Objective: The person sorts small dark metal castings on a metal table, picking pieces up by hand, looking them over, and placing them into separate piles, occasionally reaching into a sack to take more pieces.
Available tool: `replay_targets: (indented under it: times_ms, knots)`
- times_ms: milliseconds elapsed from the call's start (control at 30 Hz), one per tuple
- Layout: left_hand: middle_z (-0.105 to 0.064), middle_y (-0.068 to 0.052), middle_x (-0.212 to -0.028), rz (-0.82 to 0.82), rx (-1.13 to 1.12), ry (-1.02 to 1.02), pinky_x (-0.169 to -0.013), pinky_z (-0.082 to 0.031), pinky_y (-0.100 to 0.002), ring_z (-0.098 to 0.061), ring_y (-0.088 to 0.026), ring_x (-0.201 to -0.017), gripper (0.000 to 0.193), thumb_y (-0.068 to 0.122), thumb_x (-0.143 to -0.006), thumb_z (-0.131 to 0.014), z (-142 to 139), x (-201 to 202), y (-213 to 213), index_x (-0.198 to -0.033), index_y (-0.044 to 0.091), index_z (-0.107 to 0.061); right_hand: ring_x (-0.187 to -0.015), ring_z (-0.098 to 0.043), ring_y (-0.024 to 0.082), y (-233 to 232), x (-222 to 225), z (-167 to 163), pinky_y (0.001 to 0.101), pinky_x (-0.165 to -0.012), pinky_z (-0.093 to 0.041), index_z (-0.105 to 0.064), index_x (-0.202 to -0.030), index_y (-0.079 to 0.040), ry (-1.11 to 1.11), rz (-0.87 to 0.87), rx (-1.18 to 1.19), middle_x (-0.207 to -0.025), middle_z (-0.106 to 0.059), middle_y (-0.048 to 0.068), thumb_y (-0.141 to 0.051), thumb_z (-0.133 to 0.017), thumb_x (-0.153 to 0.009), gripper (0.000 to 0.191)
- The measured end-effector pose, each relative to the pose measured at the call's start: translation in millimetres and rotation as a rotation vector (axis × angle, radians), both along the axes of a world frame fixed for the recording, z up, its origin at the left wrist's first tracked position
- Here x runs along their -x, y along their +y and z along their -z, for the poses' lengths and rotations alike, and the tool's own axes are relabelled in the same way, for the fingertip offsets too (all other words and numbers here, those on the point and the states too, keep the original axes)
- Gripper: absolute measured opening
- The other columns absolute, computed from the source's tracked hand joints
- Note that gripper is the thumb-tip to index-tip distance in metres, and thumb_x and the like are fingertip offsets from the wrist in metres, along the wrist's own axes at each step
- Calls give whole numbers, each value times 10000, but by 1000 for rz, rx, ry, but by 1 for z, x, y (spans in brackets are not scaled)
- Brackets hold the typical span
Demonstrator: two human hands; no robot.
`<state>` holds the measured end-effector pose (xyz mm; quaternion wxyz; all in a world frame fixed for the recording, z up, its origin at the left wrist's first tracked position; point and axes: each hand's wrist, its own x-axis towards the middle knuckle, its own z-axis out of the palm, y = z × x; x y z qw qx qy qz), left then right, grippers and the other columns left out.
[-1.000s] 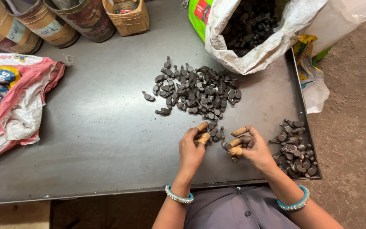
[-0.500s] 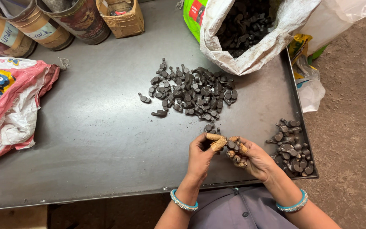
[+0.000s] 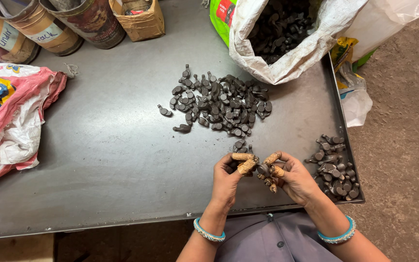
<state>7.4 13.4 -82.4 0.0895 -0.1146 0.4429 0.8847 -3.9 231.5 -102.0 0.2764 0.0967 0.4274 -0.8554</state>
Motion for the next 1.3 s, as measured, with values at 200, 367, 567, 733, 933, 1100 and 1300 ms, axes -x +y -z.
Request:
replay_targets:
  times_ms: [200, 367, 567, 733, 933, 1100, 1300]
  knots:
    - [-760, -101, -1030, -26, -105, -24, -787, -612, -325, -725, -168, -913, 235, -24, -880, -748, 8, 0, 0, -1112, -31, -707, -872, -716, 174, -4, -2, -3, 306, -697, -604, -580, -1131, -39, 50, -1, -70, -1016, -713, 100, -58, -738, -878, 299]
    - [-747, -61, -1015, -51, -103, -58, -761, -600, -317, -704, -141, -883, 245, 134, -943, -704, 16, -6, -2, -1149, 3, -699, -795, -713, 226, -22, -3, -23, 374, -607, -604, -634, -1106, 13, 180, -31, -230, -966, -720, 150, -39, -761, -879, 266]
    - [-708, -31, -832, -123, -215, -341, -552, -531, -298, -647, -130, -677, 439, 466, -1006, -594, 30, -19, -20, -1096, 48, -691, -1036, -655, 265, -56, 13, -77, 362, -832, -566, -717, -1129, -145, 1089, -47, -1162, -1137, -716, 82, -32, -835, -731, 431]
    - [-736, -23, -883, -225, 14, -224, -547, -521, -254, -651, -81, -697, 250, 234, -947, -712, 21, -12, -45, -1083, 24, -726, -1083, -590, 345, -74, 30, -89, 426, -954, -476, -679, -1179, -48, 1200, -170, -1287, -1172, -695, 114, 45, -764, -615, 577]
    - [-687, 1, -786, -136, 364, -144, -501, -467, -219, -549, -33, -634, 242, 57, -843, -808, -11, -1, -51, -1077, -7, -800, -997, -603, 300, -54, 15, -65, 408, -896, -502, -689, -1034, -83, 1069, -200, -1401, -991, -696, 68, -79, -825, -721, 342]
    - [-660, -8, -778, -102, 585, -134, -514, -511, -251, -562, -60, -616, 464, 57, -762, -842, -14, 10, -45, -1218, 76, -756, -967, -595, 318, -28, 5, -71, 418, -860, -499, -685, -1039, -63, 982, -167, -1475, -994, -695, 81, -113, -834, -667, 404]
    - [-768, -129, -863, -193, 1094, 54, -633, -562, -327, -712, -169, -686, 367, 44, -756, -807, 9, 23, -35, -1109, -30, -739, -974, -611, 318, -33, 5, -63, 440, -854, -491, -682, -1029, -74, 1066, -176, -1514, -972, -685, 88, -142, -857, -656, 418]
